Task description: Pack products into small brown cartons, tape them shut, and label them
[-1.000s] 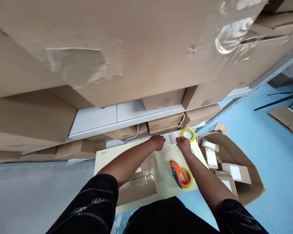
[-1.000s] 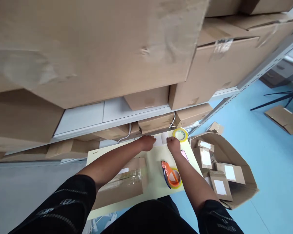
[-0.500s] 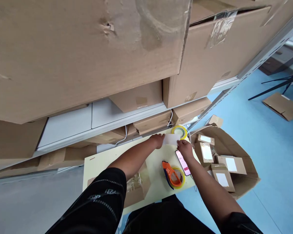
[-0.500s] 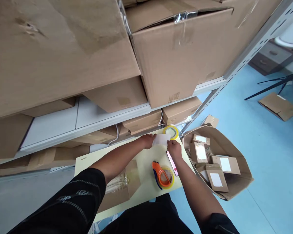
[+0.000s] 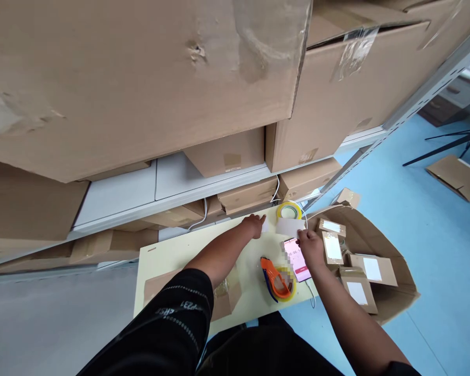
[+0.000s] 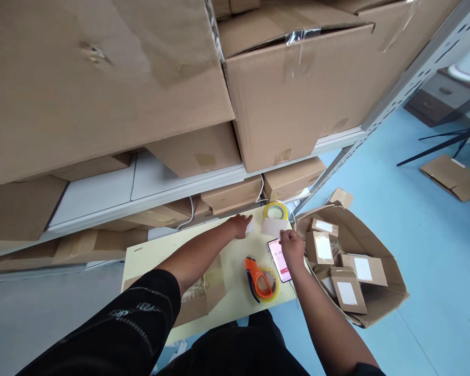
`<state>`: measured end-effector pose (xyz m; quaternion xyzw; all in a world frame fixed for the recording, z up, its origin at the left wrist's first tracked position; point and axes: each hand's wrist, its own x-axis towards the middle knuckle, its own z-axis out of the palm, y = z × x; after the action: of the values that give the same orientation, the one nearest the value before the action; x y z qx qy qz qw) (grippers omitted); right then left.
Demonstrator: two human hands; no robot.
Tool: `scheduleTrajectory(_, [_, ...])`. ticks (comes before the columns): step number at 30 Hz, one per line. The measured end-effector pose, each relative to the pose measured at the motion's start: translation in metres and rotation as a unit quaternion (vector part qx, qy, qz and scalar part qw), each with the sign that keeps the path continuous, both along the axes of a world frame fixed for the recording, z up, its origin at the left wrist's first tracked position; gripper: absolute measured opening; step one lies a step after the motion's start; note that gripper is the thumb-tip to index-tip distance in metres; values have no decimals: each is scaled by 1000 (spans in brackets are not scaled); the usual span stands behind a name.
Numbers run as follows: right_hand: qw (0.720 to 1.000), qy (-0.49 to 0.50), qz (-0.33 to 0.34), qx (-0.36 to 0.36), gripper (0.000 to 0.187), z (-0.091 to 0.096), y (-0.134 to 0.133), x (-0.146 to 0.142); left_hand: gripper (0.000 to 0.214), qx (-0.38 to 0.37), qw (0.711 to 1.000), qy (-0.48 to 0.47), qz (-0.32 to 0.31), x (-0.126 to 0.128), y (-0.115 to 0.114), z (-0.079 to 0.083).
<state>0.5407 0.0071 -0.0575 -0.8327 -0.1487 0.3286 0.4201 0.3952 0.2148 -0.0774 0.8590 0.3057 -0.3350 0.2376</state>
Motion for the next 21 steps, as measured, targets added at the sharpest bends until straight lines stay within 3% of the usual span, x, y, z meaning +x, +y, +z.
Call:
scheduleTrajectory(3, [995, -97, 20, 26, 39, 24, -13, -5, 113, -14, 999, -13, 31, -2, 1, 19])
scheduleTrajectory(6, [964, -240, 80, 79, 34, 49, -16, -21, 78, -45, 995, -56, 69, -12, -1, 49])
scheduleTrajectory(8, [936, -304, 126, 124, 30, 64, -10, -37, 56, -92, 980, -144, 105, -27, -10, 75])
scheduleTrajectory(9, [923, -325, 148, 147, 28, 71, -5, -47, 52, -137, 958, -210, 137, -37, -18, 88])
scheduleTrajectory(10, [910, -340, 168, 168, 26, 77, 0, -58, 52, -204, 916, -291, 186, -48, -28, 101])
scheduleTrajectory(12, [884, -362, 209, 208, 22, 89, 11, -82, 62, -337, 790, -433, 271, -72, -55, 125])
scheduleTrajectory(14, [853, -386, 249, 246, 17, 101, 22, -109, 71, -366, 704, -515, 324, -96, -83, 144])
scheduleTrajectory(16, [821, -408, 283, 282, 14, 113, 28, -137, 66, -315, 662, -563, 380, -120, -106, 158])
scheduleTrajectory(18, [800, -401, 316, 315, 11, 126, 27, -164, 57, -255, 639, -576, 441, -145, -118, 167])
scheduleTrajectory(21, [808, -342, 334, 344, 6, 143, 17, -195, 54, -210, 614, -569, 505, -190, -121, 179])
